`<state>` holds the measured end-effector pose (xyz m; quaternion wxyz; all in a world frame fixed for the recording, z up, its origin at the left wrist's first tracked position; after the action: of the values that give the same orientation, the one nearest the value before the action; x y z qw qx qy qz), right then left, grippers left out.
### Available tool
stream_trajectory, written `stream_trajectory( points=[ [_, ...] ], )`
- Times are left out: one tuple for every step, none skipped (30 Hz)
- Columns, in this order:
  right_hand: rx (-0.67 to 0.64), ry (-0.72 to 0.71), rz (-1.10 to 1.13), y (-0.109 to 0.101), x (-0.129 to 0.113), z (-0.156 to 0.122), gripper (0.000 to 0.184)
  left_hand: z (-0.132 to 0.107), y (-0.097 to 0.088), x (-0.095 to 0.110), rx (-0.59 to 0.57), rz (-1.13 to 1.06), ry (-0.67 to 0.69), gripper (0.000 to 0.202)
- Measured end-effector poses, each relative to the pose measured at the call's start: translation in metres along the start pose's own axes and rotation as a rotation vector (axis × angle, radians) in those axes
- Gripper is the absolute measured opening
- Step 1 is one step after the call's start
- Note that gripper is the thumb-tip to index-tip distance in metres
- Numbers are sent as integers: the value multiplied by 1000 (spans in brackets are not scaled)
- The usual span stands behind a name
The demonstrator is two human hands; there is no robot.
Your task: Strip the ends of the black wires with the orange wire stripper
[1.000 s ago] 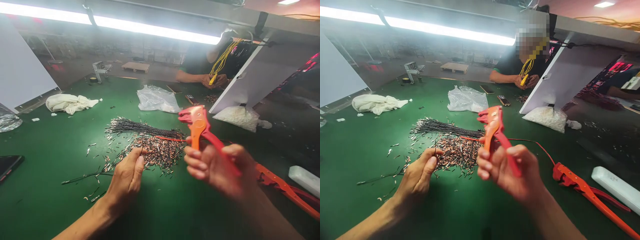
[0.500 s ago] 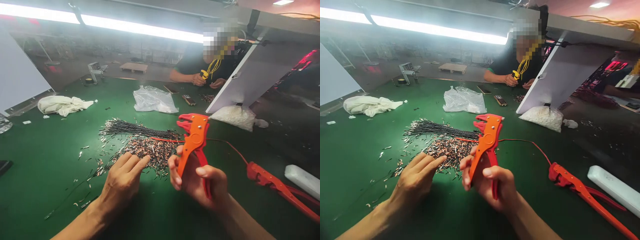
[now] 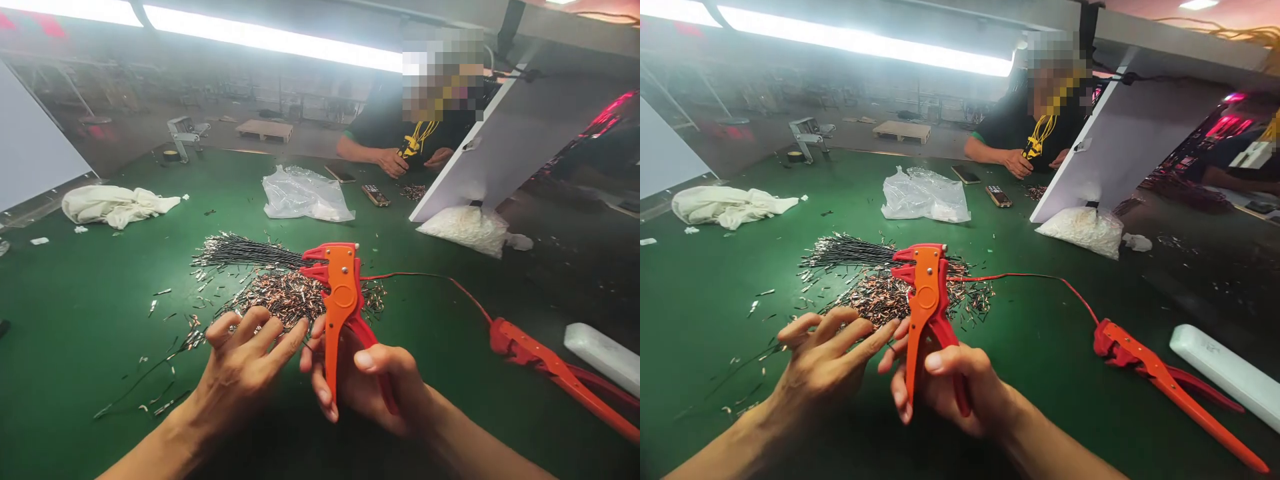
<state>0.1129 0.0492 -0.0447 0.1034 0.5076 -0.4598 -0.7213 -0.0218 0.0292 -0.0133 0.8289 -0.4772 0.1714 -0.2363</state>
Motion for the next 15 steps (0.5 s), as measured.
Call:
stream_trajectory(
  points=[
    [-17,14,17,0,2,0,43,0,0,1,1,-2,1,31],
    [-32,16,36,0,3,0,43,0,0,2,8,-12,2,31],
    [-52,14,55,-1,4,1,44,1,-1,2,21,-26,-3,30],
    [-68,6,74,-2,4,1,45,1,-2,2,38,-42,-8,29],
    [-81,-4,87,-3,4,2,46,2,-2,2,55,-58,-14,28],
    [-91,-14,93,-3,4,3,47,2,-3,1,68,-72,-22,28],
    [-93,-22,96,-4,3,3,47,2,-2,0,69,-82,-31,27],
    [-88,-32,97,-5,3,4,47,2,-2,-1,61,-87,-39,26],
    [-86,-46,98,-5,2,4,46,2,-1,-2,50,-89,-47,25],
    [-84,-57,102,-5,1,4,46,2,0,-3,39,-86,-57,24],
    [-86,-65,109,-4,0,4,45,2,0,-3,32,-79,-63,23],
    [-88,-71,117,-4,-1,4,44,2,0,-4,31,-71,-66,22],
    [-87,-71,125,-4,-1,4,44,2,-1,-4,38,-64,-65,22],
    [-86,-65,132,-5,0,4,44,2,-2,-3,50,-59,-63,21],
    [-87,-57,137,-5,1,4,44,2,-3,-3,60,-60,-59,21]
  ],
)
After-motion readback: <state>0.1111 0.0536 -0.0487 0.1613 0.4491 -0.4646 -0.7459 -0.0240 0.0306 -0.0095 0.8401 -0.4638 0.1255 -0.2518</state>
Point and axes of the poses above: each hand's wrist, its own z-axis towards the middle knuckle, its own y-axis out of the palm, x = y × z, the point moved 6 cm from there along z, towards the middle knuckle, and after that the axes turned 10 degrees about -x, right-handed, at the moved point
